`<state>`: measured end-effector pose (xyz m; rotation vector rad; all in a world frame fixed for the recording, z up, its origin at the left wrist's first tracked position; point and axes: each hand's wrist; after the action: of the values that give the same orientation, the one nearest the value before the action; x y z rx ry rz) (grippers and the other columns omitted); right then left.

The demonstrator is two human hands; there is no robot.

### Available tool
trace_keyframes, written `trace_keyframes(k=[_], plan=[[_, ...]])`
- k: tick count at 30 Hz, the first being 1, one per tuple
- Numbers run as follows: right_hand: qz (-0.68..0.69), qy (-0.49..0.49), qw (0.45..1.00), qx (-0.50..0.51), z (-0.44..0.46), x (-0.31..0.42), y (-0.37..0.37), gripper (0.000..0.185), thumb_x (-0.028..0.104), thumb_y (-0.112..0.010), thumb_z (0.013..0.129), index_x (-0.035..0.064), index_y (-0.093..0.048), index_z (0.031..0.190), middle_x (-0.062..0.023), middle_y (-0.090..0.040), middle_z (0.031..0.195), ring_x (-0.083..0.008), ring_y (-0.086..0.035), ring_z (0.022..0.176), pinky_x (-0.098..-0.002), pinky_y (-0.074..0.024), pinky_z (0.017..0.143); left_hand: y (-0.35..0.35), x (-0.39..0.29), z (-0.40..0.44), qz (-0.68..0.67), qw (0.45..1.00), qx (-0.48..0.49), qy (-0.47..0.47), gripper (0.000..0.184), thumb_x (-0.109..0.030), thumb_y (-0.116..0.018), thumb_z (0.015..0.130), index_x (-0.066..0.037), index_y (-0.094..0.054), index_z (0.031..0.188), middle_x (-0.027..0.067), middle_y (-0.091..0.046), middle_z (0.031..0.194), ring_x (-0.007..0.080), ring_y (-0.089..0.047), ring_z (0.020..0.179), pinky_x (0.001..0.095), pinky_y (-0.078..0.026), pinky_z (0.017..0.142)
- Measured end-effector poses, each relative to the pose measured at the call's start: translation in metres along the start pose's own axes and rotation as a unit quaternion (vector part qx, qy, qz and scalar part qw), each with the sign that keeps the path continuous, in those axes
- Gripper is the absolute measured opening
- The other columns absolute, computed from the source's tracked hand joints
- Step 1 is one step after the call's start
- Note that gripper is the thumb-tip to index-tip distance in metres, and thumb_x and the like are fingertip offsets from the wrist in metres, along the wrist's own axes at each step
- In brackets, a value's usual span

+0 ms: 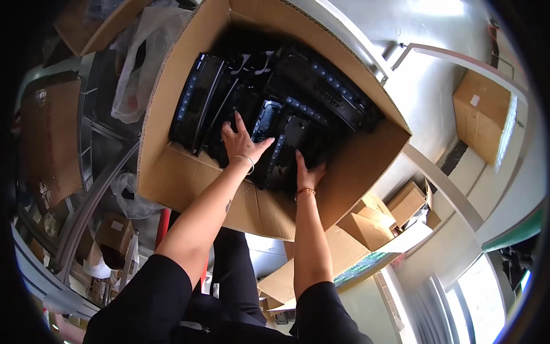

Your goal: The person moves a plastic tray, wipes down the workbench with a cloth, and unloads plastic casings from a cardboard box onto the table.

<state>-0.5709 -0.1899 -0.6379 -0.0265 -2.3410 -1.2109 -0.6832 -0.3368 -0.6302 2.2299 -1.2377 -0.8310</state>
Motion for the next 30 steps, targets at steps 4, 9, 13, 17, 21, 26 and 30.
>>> trace_keyframes(k=[4, 9, 13, 17, 21, 26, 30], plan=[[-0.070, -0.032, 0.996, -0.037, -0.032, 0.007, -0.018, 0.082, 0.050, -0.067, 0.073, -0.0040, -0.040, 0.129, -0.0248, -0.036, 0.135, -0.0371, -0.036, 0.123, -0.0383, -0.0311, 0.102, -0.015, 0.002, -0.029, 0.034, 0.994, -0.050, -0.086, 0.100, -0.047, -0.073, 0.065, -0.011, -0.020, 0.141, 0.0252, -0.021, 0.136, 0.0451, -0.028, 0.121, 0.0456, -0.032, 0.101], [-0.095, 0.058, 0.994, 0.024, -0.040, 0.027, -0.017, 0.080, 0.044, -0.068, 0.076, -0.0045, -0.035, 0.131, -0.0257, -0.037, 0.132, -0.0384, -0.039, 0.119, -0.0387, -0.0350, 0.099, -0.013, 0.011, -0.032, 0.014, 0.988, -0.042, -0.148, 0.093, -0.043, -0.074, 0.066, -0.013, -0.025, 0.139, 0.0244, -0.021, 0.137, 0.0432, -0.033, 0.117, 0.0426, -0.035, 0.099], [-0.037, 0.063, 0.997, -0.023, -0.027, 0.020, 0.002, 0.074, 0.033, -0.071, 0.076, -0.0033, -0.036, 0.130, -0.0241, -0.038, 0.129, -0.0353, -0.044, 0.114, -0.0376, -0.0388, 0.095, 0.006, 0.018, -0.006, -0.106, 0.984, -0.072, -0.124, 0.097, -0.044, -0.077, 0.061, -0.013, -0.026, 0.137, 0.0235, -0.023, 0.136, 0.0392, -0.037, 0.115, 0.0412, -0.036, 0.099], [0.170, -0.044, 0.983, 0.058, 0.006, -0.013, -0.001, 0.072, 0.022, -0.075, 0.074, -0.0020, -0.036, 0.130, -0.0202, -0.042, 0.123, -0.0303, -0.049, 0.107, -0.0354, -0.0422, 0.090, 0.017, 0.022, 0.023, -0.008, 0.997, 0.037, -0.063, 0.109, -0.046, -0.082, 0.053, -0.012, -0.021, 0.137, 0.0230, -0.024, 0.135, 0.0360, -0.039, 0.115, 0.0396, -0.036, 0.099], [0.261, -0.006, 0.963, 0.061, 0.009, -0.020, -0.006, 0.069, 0.018, -0.077, 0.071, -0.0013, -0.040, 0.125, -0.0159, -0.047, 0.118, -0.0248, -0.051, 0.102, -0.0324, -0.0434, 0.087, 0.024, 0.024, 0.027, 0.000, 0.992, 0.118, -0.039, 0.119, -0.046, -0.085, 0.047, -0.010, -0.017, 0.137, 0.0230, -0.027, 0.133, 0.0355, -0.037, 0.118, 0.0384, -0.036, 0.100], [0.242, 0.045, 0.966, 0.074, -0.002, 0.009, 0.015, 0.069, 0.017, -0.081, 0.066, -0.0041, -0.041, 0.119, -0.0131, -0.052, 0.113, -0.0204, -0.053, 0.099, -0.0303, -0.0441, 0.086, 0.014, 0.033, 0.018, -0.014, 0.996, 0.055, -0.076, 0.115, -0.045, -0.085, 0.047, -0.006, -0.020, 0.134, 0.0244, -0.037, 0.123, 0.0347, -0.042, 0.113, 0.0356, -0.038, 0.097], [0.120, -0.030, 0.992, 0.012, -0.004, 0.014, -0.005, 0.066, 0.020, -0.080, 0.066, -0.0009, -0.044, 0.116, -0.0158, -0.049, 0.115, -0.0232, -0.051, 0.101, -0.0337, -0.0449, 0.085, 0.009, 0.025, 0.018, 0.000, 0.995, 0.089, -0.035, 0.116, -0.043, -0.085, 0.048, -0.008, -0.017, 0.135, 0.0230, -0.036, 0.126, 0.0368, -0.039, 0.118, 0.0388, -0.036, 0.100]])
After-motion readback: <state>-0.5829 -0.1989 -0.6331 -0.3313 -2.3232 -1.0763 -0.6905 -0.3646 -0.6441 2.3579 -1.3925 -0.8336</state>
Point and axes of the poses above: each hand's wrist, its own z-axis towards the middle knuckle, its own y-axis out of the back of the hand, x = y × z
